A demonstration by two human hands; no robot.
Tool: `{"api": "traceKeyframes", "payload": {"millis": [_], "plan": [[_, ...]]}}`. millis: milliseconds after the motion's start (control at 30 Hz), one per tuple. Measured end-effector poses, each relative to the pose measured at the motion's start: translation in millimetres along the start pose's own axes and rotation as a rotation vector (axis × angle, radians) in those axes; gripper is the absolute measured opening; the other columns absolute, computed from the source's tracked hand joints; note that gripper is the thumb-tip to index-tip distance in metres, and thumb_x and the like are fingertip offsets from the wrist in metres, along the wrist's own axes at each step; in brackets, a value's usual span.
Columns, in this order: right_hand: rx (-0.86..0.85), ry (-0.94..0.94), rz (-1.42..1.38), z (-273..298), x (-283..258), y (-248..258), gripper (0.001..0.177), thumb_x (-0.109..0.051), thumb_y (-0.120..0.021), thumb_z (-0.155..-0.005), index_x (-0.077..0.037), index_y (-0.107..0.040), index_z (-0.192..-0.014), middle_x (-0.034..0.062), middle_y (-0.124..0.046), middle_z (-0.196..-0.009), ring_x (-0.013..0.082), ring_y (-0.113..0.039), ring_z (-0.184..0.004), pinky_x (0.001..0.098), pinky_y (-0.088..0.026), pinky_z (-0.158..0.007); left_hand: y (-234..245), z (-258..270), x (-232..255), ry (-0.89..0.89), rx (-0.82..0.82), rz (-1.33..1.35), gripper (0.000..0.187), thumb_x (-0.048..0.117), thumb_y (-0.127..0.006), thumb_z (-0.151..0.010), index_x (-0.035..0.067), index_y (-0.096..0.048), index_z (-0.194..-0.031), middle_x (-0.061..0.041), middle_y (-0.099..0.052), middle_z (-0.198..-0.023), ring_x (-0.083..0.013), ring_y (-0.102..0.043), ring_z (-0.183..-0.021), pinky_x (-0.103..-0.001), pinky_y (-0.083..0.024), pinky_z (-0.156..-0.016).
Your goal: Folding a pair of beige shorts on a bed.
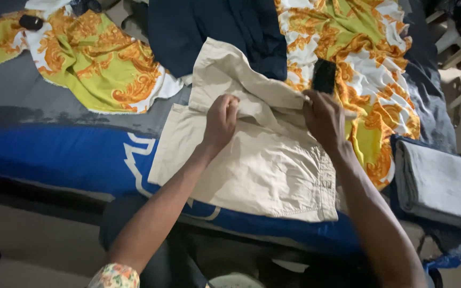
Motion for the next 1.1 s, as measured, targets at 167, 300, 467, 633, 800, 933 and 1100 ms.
{"api": "traceKeyframes", "payload": {"millis": [167,300,467,633,800,933,1100], "plan": [[-0.393,-0.115,0.031,58.0,-34.0,2.9,0.024,-0.004,-0.067,-0.099,-0.008,-0.07,-0.122,0.0146,-0.072,-0.097,0.0292,-0.07,-0.084,0.0399,-0.058,-0.066,-3.0,-7.7,-4.1,0.604,-0.07,0.454,0.049,0.054,-0.051,-0.1,0.007,-0.06,-0.109,-0.006,-0.066,-0.08,-0.0172,-0.064,-0.075,-0.033,-0.053,-0.072],[-0.258,0.272,-0.107,114.8,-55.0,5.1,0.037,0.0,-0.067,-0.095,-0.009,-0.061,-0.13,0.0109,-0.071,-0.118,0.0272,-0.071,-0.1,0.0396,-0.059,-0.085,-12.7,7.3,-60.0,0.837,-0.028,0.128,0.084,0.053,-0.066,-0.109,-0.029,-0.05,-0.1,-0.016,-0.04,-0.073,-0.0239,-0.039,-0.073,-0.056,-0.033,-0.068],[-0.194,0.036,0.083,147.0,-80.9,24.7,0.052,-0.001,-0.073,-0.081,-0.006,-0.061,-0.131,0.0151,-0.062,-0.115,0.0341,-0.06,-0.108,0.0479,-0.046,-0.095,3.3,27.2,-80.7,0.657,0.219,0.513,0.062,0.039,-0.074,-0.089,-0.008,-0.056,-0.124,-0.013,-0.064,-0.117,-0.0224,-0.062,-0.106,-0.038,-0.051,-0.093],[-0.119,-0.098,0.199,168.2,-70.3,38.6,0.051,-0.004,-0.074,-0.073,-0.007,-0.064,-0.123,0.0137,-0.058,-0.13,0.0343,-0.055,-0.125,0.0487,-0.036,-0.103,29.7,33.2,-58.0,0.875,0.225,0.378,0.067,0.046,-0.067,-0.095,-0.013,-0.053,-0.124,-0.021,-0.062,-0.122,-0.025,-0.062,-0.109,-0.038,-0.051,-0.094],[-0.017,-0.194,0.131,186.2,-61.6,48.4,0.024,0.002,-0.072,-0.087,-0.009,-0.069,-0.108,0.0088,-0.068,-0.118,0.0295,-0.062,-0.114,0.0454,-0.04,-0.098,67.5,39.5,1.5,0.862,0.144,0.766,0.052,0.033,-0.065,-0.091,-0.01,-0.057,-0.119,-0.021,-0.067,-0.108,-0.0295,-0.075,-0.085,-0.044,-0.068,-0.061],[0.032,-0.209,0.008,186.0,-68.6,75.1,0.024,0.008,-0.069,-0.09,-0.006,-0.072,-0.108,0.0089,-0.071,-0.11,0.0306,-0.065,-0.107,0.0413,-0.048,-0.094,92.5,54.3,13.7,0.698,0.094,0.83,0.042,0.023,-0.066,-0.091,-0.009,-0.063,-0.119,-0.019,-0.072,-0.102,-0.0291,-0.076,-0.079,-0.041,-0.067,-0.055],[-0.116,-0.18,-0.222,206.8,-62.3,89.7,0.029,0.015,-0.065,-0.078,-0.004,-0.073,-0.098,0.0081,-0.071,-0.104,0.0282,-0.069,-0.101,0.0368,-0.054,-0.087,122.1,82.1,9.7,0.795,0.012,0.752,0.037,0.017,-0.071,-0.09,-0.008,-0.061,-0.116,-0.017,-0.071,-0.102,-0.028,-0.077,-0.084,-0.041,-0.069,-0.063]]}}
Point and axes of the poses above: each hand's wrist, its own z-axis away from the middle knuckle, its own y-axis out of the back of the hand, x = y × z, the point moved 1 cm from there along -z, towards the middle knuckle
